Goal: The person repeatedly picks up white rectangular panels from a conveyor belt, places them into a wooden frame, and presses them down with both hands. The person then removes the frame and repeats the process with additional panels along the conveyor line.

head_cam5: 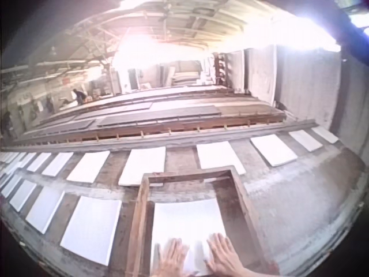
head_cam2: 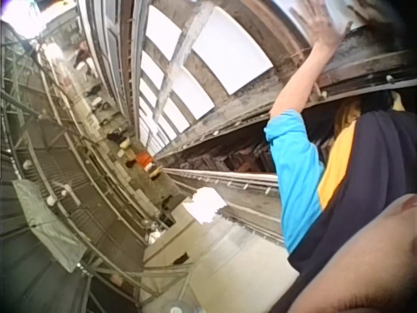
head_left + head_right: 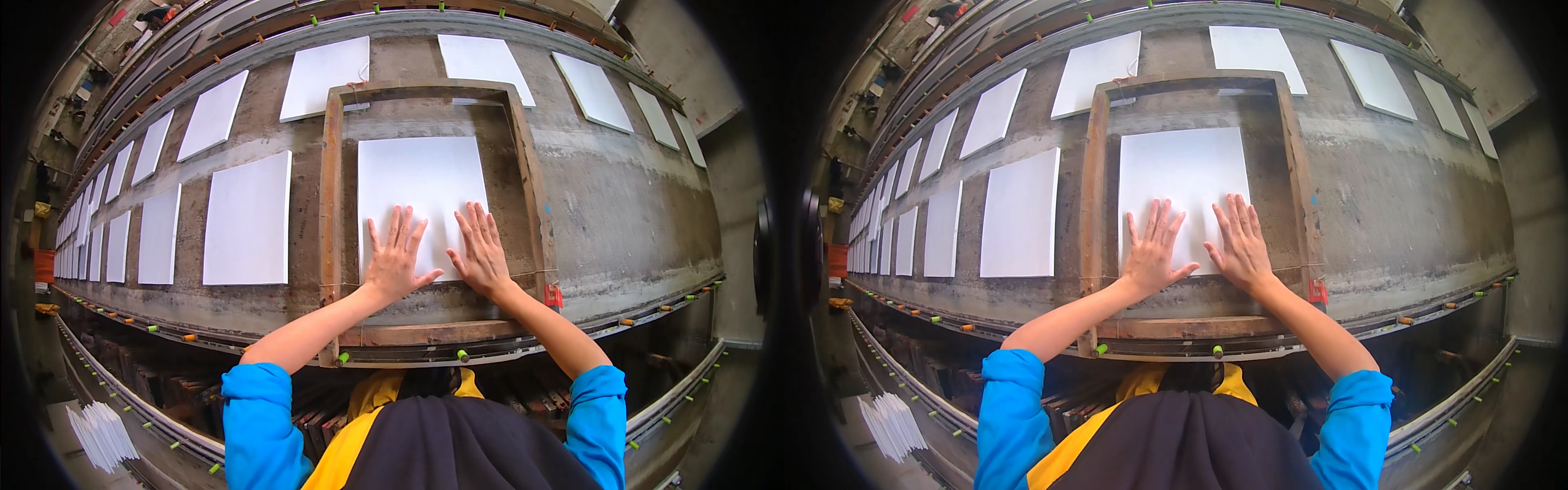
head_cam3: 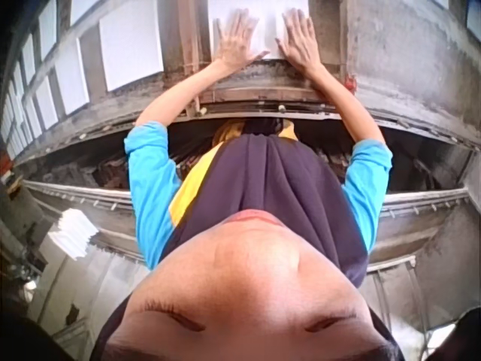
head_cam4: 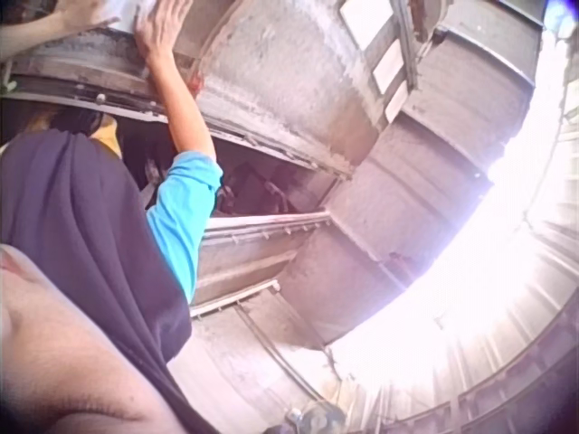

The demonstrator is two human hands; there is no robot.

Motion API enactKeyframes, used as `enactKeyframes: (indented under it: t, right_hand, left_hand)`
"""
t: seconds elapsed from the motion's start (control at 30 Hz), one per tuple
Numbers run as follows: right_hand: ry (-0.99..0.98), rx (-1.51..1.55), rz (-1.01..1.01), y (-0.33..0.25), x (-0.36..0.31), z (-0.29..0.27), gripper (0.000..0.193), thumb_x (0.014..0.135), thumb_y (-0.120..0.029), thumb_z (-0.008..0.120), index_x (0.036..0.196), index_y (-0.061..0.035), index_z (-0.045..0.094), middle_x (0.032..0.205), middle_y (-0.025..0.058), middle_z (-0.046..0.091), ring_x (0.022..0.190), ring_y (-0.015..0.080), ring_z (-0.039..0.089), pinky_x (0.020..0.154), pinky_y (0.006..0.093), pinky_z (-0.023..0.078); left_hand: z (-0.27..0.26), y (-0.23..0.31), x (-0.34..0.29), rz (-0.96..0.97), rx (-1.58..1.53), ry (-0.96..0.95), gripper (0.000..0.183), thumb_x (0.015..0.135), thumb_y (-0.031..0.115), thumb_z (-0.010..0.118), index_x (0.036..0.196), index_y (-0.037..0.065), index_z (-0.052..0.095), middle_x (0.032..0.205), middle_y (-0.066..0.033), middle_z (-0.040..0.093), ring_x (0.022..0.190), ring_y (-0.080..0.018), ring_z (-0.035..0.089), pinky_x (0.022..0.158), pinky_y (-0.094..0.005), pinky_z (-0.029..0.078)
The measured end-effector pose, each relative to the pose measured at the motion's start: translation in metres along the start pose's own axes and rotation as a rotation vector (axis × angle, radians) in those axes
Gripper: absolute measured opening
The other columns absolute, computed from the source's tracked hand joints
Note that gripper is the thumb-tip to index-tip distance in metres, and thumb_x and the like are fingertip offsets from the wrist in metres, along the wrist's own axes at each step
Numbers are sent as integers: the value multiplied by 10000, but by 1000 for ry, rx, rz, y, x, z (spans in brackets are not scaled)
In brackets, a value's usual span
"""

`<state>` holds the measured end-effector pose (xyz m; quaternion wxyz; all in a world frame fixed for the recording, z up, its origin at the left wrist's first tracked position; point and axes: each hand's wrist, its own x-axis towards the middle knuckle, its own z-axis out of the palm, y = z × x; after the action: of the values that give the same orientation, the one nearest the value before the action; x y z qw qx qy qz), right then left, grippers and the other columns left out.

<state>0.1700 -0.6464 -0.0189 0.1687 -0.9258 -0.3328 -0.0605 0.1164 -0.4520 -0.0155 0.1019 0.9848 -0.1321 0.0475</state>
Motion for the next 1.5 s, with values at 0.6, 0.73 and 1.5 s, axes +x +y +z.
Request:
enactKeyframes:
  t: [0.6, 0.73, 1.5]
  right_hand:
    - [29, 53, 616, 100, -5, -71, 751, 820, -473, 537, 1333, -18, 231, 1189, 281, 413, 1097, 395, 441, 902, 431, 403]
    - [23, 101, 598, 108, -3, -38, 820, 768, -321, 639, 1349, -35, 136, 1188, 337, 390, 1071, 462, 455, 901, 453, 406]
    - [454, 18, 396, 217, -10, -277, 639, 764, -175, 624, 1276, 55, 318, 1096, 303, 522, 1039, 413, 511, 896, 401, 393]
  left_hand:
    - [-48, -78, -17, -731, -213, 254, 712, 763, 345, 627, 1303, 63, 257, 1198, -179, 384, 1156, -339, 383, 889, -496, 396]
    - [-32, -90, -18, -801, -369, 173, 680, 797, 313, 589, 1312, 26, 249, 1195, -241, 379, 1068, -402, 467, 873, -451, 434]
    - [-138, 70, 109, -547, -485, 472, 696, 828, 291, 533, 1356, -6, 189, 1197, -322, 341, 998, -427, 527, 847, -421, 477]
